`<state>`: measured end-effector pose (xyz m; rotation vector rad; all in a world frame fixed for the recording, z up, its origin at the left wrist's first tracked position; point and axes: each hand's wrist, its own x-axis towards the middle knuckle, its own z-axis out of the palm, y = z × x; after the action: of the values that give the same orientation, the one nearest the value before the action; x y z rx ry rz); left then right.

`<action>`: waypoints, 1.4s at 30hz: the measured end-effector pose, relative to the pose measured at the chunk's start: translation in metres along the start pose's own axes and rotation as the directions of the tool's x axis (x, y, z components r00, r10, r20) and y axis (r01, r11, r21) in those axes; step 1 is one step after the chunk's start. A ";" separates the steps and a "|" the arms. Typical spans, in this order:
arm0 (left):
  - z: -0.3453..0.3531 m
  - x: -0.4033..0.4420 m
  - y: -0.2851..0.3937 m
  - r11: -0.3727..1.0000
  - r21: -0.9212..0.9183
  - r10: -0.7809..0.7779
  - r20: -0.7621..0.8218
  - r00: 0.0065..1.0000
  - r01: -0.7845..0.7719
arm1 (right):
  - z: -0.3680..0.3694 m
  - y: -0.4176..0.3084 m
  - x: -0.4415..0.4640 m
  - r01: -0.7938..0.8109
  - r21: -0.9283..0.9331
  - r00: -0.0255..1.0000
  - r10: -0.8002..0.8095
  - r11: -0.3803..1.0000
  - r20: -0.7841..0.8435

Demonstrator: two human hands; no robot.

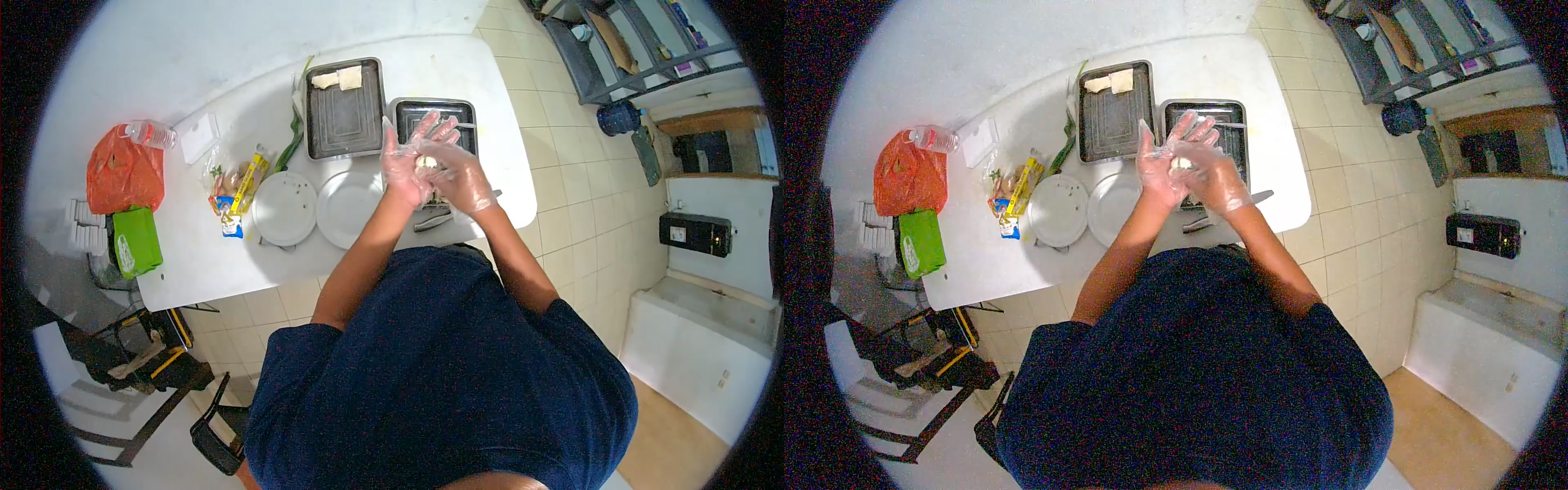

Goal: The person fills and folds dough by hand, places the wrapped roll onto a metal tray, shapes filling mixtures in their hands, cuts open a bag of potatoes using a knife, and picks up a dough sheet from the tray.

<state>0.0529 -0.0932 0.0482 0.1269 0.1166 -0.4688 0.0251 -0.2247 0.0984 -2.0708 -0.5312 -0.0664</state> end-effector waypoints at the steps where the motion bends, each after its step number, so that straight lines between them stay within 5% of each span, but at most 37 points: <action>1: 0.001 -0.001 0.000 1.000 -0.015 -0.002 0.019 1.000 0.003 | -0.003 0.005 0.002 -0.055 0.090 0.998 0.055 0.994 0.009; 4: 0.002 -0.005 0.001 0.999 -0.034 -0.014 0.074 0.997 0.016 | -0.013 0.011 0.007 -0.462 0.463 0.881 0.451 0.756 0.144; 7: 0.002 -0.007 0.003 0.999 -0.041 -0.027 0.088 0.996 0.031 | -0.025 0.004 0.010 -0.542 0.561 0.816 0.550 0.625 0.176; 8: 0.002 -0.006 0.004 0.997 -0.067 -0.028 0.066 0.997 0.032 | -0.026 0.003 0.009 -0.511 0.569 0.838 0.522 0.645 0.161; 11: -0.004 0.000 0.002 0.997 -0.079 -0.025 -0.011 1.000 0.024 | -0.021 0.006 0.003 -0.281 0.181 0.959 0.268 0.943 0.093; 12: -0.004 0.000 0.000 0.997 -0.072 -0.026 -0.038 0.999 0.023 | -0.020 -0.008 0.003 -0.026 0.012 1.000 0.026 1.000 0.001; 15: -0.002 0.002 -0.008 0.988 -0.155 -0.011 0.031 0.999 0.016 | -0.003 -0.007 0.002 0.103 -0.245 0.994 -0.094 0.964 0.048; 42: -0.011 0.000 0.003 0.940 -0.341 0.038 0.035 0.999 -0.023 | -0.019 -0.003 -0.001 0.132 -0.067 0.988 -0.137 0.989 -0.077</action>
<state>0.0533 -0.0893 0.0374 -0.2212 0.1537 -0.4135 0.0259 -0.2400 0.1107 -2.0803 -0.6254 -0.2486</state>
